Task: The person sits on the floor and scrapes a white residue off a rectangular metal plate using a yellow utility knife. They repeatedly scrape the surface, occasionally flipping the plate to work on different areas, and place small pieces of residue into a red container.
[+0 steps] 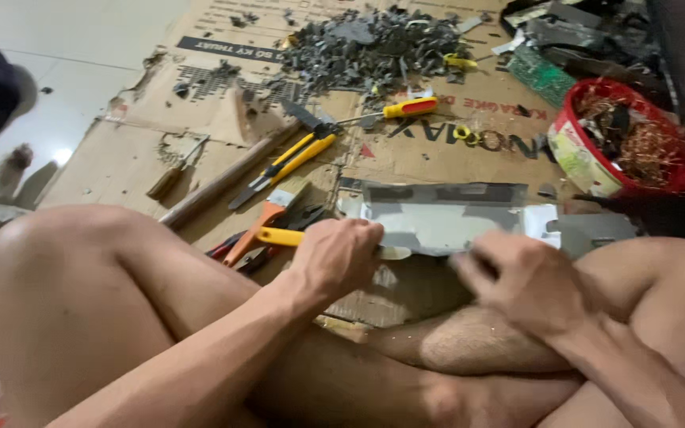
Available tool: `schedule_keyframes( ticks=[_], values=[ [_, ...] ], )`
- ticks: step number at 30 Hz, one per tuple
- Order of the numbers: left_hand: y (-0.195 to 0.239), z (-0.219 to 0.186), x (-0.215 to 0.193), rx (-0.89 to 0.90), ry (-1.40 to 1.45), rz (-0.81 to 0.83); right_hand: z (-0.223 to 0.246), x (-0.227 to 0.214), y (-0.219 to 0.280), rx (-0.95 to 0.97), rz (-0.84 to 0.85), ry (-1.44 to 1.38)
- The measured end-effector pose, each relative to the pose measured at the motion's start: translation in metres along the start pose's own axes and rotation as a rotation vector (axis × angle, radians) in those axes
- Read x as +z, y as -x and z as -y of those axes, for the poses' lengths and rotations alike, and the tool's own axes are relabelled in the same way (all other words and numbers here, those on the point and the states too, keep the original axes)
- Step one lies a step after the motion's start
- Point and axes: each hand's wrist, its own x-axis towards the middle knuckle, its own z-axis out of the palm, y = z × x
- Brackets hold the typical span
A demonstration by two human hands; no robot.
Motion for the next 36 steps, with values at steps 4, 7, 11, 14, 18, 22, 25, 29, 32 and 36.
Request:
schedule_keyframes(
  ticks=[4, 7, 11, 14, 18, 22, 25, 29, 32, 36],
  values=[
    [-0.006, 0.003, -0.006, -0.038, 0.021, -0.035, -0.018, 0.009, -0.009, -0.112, 0.169, 0.175],
    [-0.001, 0.001, -0.021, -0.084, 0.002, -0.080, -0.035, 0.026, -0.031, 0.062, 0.309, 0.272],
    [0.003, 0.006, -0.021, -0.133, 0.010, -0.061, -0.067, 0.044, -0.063, 0.033, 0.492, 0.375],
    [0.004, 0.002, -0.023, -0.161, 0.025, -0.038, -0.075, 0.035, -0.063, 0.006, 0.462, 0.364],
    [0.004, -0.009, -0.030, -0.164, 0.026, -0.010, -0.110, 0.050, -0.065, -0.144, 0.350, 0.611],
    [-0.003, -0.010, -0.029, -0.160, 0.042, -0.004, -0.127, 0.085, -0.070, -0.126, 0.303, 0.666],
    [-0.002, -0.011, -0.024, -0.195, 0.053, -0.014, -0.116, 0.081, -0.079, -0.071, 0.332, 0.585],
    [0.007, -0.016, -0.031, -0.243, 0.028, -0.010, -0.120, 0.048, -0.095, 0.347, 0.428, 0.481],
    [0.014, -0.016, -0.036, -0.253, -0.046, 0.020, -0.120, 0.039, -0.097, 0.563, 0.445, 0.506],
    [0.007, -0.019, -0.038, -0.220, -0.024, 0.153, -0.069, -0.001, -0.084, -0.281, 1.339, 1.997]
  ],
)
